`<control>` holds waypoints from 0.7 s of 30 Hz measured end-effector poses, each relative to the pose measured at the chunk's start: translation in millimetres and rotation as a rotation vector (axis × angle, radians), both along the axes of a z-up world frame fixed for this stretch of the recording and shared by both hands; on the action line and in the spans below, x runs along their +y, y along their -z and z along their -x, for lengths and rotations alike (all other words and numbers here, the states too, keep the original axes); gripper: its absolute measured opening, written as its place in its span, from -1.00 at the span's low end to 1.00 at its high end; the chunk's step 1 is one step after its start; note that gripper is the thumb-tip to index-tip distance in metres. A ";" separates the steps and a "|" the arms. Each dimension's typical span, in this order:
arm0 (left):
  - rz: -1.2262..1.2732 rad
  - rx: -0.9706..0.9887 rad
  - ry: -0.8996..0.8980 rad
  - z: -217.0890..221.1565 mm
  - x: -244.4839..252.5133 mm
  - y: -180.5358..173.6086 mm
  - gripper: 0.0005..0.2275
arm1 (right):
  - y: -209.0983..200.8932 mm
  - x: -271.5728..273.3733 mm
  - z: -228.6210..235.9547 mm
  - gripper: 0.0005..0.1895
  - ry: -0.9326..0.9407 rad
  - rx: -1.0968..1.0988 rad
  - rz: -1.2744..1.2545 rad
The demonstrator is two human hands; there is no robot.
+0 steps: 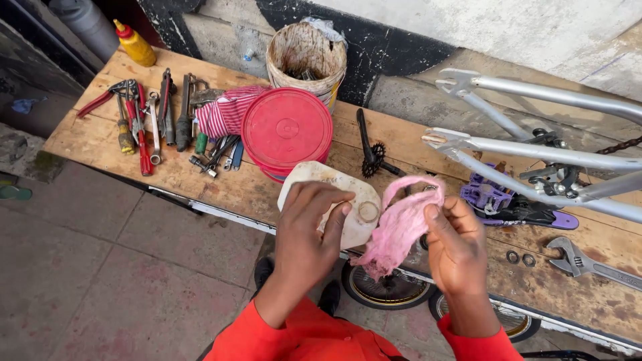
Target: Cutting the top off a plastic container using a small knife on a workbench in a repair shop.
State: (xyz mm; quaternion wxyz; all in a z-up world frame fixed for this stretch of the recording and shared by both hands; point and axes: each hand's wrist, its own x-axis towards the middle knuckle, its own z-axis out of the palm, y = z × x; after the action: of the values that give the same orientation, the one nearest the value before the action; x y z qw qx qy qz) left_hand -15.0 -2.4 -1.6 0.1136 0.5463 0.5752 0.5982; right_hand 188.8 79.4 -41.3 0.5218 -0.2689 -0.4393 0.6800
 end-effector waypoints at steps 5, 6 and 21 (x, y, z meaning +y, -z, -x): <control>0.103 0.419 0.162 37.1 21.4 22.2 -0.84 | -33.0 6.9 37.6 -0.87 -0.149 -0.989 -0.720; 0.102 0.413 0.168 37.4 19.4 24.1 -0.84 | -37.4 5.0 34.8 -0.87 -0.147 -0.997 -0.716; 0.064 0.278 0.357 61.1 32.8 37.0 -0.90 | -49.9 56.3 38.1 -0.75 -0.651 -1.343 -1.734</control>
State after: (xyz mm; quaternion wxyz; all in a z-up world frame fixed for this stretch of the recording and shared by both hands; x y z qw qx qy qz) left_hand -76.0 30.4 -38.6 0.1545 0.7127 0.4983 0.4690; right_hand 150.7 135.7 8.6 -0.0092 -0.0011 -0.9995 -0.0300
